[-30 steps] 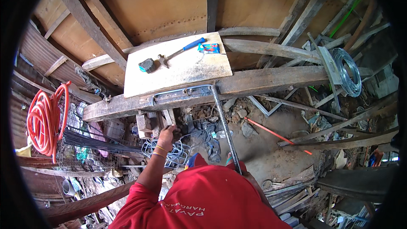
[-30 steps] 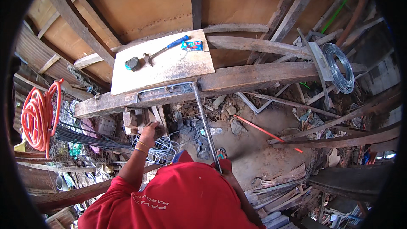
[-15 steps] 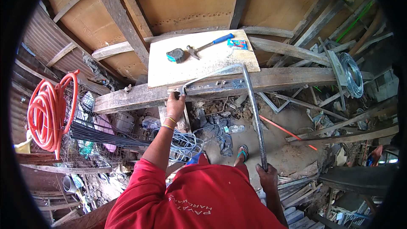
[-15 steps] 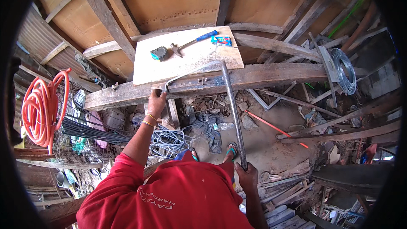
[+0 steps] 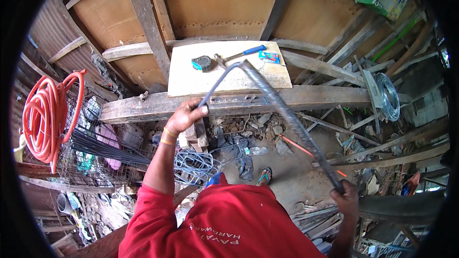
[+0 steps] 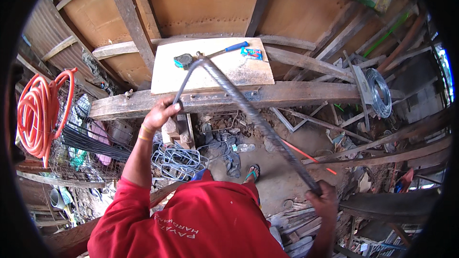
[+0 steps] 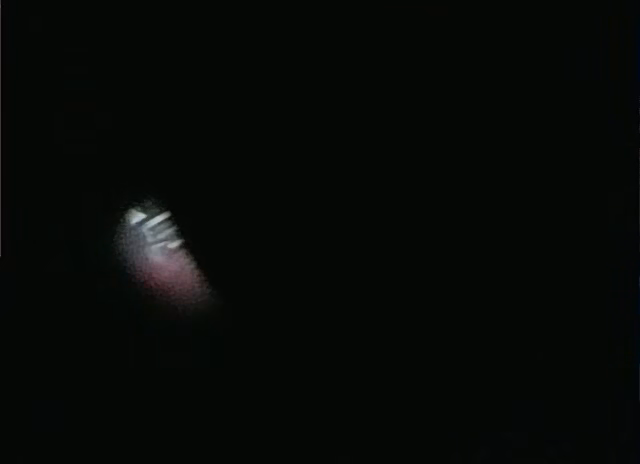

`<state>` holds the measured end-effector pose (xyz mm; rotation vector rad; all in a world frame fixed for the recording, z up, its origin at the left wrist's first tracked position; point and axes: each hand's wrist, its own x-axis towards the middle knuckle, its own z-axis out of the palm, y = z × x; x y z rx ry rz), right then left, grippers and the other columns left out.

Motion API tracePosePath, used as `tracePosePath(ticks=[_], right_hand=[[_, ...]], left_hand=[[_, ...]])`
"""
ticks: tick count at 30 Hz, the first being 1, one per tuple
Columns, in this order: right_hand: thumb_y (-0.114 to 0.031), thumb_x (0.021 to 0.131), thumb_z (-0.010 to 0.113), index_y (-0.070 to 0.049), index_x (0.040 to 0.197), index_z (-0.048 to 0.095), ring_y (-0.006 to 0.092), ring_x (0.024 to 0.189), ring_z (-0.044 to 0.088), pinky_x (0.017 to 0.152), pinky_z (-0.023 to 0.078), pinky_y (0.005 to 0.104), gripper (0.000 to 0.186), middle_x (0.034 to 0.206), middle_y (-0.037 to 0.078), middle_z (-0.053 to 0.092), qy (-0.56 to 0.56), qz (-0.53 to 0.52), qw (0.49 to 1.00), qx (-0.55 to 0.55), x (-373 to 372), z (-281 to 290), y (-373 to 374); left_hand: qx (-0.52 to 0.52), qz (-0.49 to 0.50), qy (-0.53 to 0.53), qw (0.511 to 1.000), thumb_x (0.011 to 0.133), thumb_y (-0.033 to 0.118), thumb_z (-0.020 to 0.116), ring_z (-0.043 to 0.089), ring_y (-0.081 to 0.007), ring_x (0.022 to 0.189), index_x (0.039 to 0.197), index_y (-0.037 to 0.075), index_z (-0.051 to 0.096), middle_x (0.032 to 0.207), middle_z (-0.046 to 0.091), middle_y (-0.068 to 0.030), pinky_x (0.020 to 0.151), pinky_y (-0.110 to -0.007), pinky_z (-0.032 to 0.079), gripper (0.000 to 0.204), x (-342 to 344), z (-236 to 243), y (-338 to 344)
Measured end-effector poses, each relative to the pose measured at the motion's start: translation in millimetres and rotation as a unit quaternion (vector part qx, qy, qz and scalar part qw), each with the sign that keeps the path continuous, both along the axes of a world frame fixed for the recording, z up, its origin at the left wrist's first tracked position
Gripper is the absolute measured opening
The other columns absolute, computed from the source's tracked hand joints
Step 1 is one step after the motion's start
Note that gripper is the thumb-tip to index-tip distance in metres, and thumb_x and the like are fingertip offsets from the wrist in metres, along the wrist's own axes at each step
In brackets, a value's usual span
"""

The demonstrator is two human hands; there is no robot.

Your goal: The person repeatedly bends a metal rod into a rectangular shape using a wooden beam as a fulcrum. They adjust the rod's position and apply force with both hands to form consistent bends.

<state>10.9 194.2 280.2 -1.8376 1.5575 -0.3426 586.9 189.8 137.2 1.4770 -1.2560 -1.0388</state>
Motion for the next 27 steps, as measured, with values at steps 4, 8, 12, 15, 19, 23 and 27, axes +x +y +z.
tracePosePath(ticks=[4, 8, 12, 15, 19, 23, 27], right_hand=[[-0.024, 0.08, 0.076, -0.001, 0.085, 0.06, 0.0168, 0.06, 0.05, 0.057, 0.042, 0.035, 0.028, 0.063, 0.008, 0.053, 0.088, 0.065, 0.986, -0.128, -29, 17, -68], [-0.027, 0.081, 0.076, -0.001, 0.098, 0.066, 0.0371, 0.078, 0.064, 0.071, 0.049, 0.0469, 0.032, 0.082, 0.021, 0.064, 0.215, 0.107, 0.949, -0.202, -30, 5, -162], [-0.034, 0.081, 0.076, -0.002, 0.107, 0.067, 0.0467, 0.098, 0.064, 0.084, 0.05, 0.0545, 0.042, 0.103, 0.027, 0.068, 0.342, 0.172, 0.914, -0.136, -15, -9, -271], [-0.039, 0.081, 0.076, -0.001, 0.11, 0.067, 0.0456, 0.103, 0.064, 0.089, 0.05, 0.0522, 0.048, 0.109, 0.026, 0.068, 0.319, 0.235, 0.895, -0.205, 2, -32, -338], [-0.042, 0.081, 0.075, -0.001, 0.109, 0.067, 0.0444, 0.108, 0.063, 0.093, 0.05, 0.0503, 0.05, 0.114, 0.025, 0.068, 0.308, 0.261, 0.892, -0.206, 4, -55, -411], [-0.034, 0.079, 0.078, -0.002, 0.109, 0.067, 0.0439, 0.107, 0.064, 0.091, 0.05, 0.0496, 0.045, 0.112, 0.025, 0.068, 0.262, 0.257, 0.885, -0.287, -21, -48, -470], [-0.029, 0.081, 0.077, -0.001, 0.113, 0.067, 0.0412, 0.102, 0.066, 0.089, 0.05, 0.0478, 0.044, 0.11, 0.024, 0.069, 0.243, 0.255, 0.887, -0.3, -48, -11, -518]], left_hand=[[0.056, 0.023, 0.24, 0.969, 0.1, 0.04, 0.063, 0.037, -0.0034, 0.057, 0.081, 0.011, 0.057, 0.065, 0.044, 0.0083, 0.049, -0.022, 0.028, 0.034, -55, -7, 31], [0.115, 0.08, 0.358, 0.923, 0.101, 0.039, 0.06, 0.034, -0.0042, 0.052, 0.082, 0.012, 0.055, 0.063, 0.042, 0.0078, 0.046, -0.023, 0.025, 0.033, -126, -26, 55], [0.138, 0.158, 0.494, 0.844, 0.102, 0.036, 0.057, 0.028, -0.0058, 0.046, 0.09, 0.01, 0.058, 0.06, 0.037, 0.0064, 0.043, -0.024, 0.022, 0.028, -198, -42, 60], [0.115, 0.191, 0.552, 0.804, 0.103, 0.033, 0.056, 0.031, -0.008, 0.048, 0.091, 0.008, 0.056, 0.061, 0.037, 0.0044, 0.045, -0.025, 0.025, 0.027, -242, -52, 53], [0.085, 0.259, 0.571, 0.774, 0.103, 0.033, 0.055, 0.03, -0.0082, 0.046, 0.089, 0.01, 0.054, 0.06, 0.037, 0.0039, 0.044, -0.026, 0.024, 0.028, -289, -62, 44], [0.028, 0.351, 0.536, 0.767, 0.103, 0.037, 0.052, 0.029, -0.0088, 0.045, 0.083, 0.011, 0.049, 0.059, 0.036, 0.003, 0.043, -0.026, 0.024, 0.033, -305, -54, 53], [-0.059, 0.376, 0.459, 0.803, 0.1, 0.038, 0.056, 0.032, -0.0095, 0.046, 0.082, 0.009, 0.052, 0.056, 0.037, 0.0019, 0.044, -0.027, 0.027, 0.035, -302, -32, 52]])
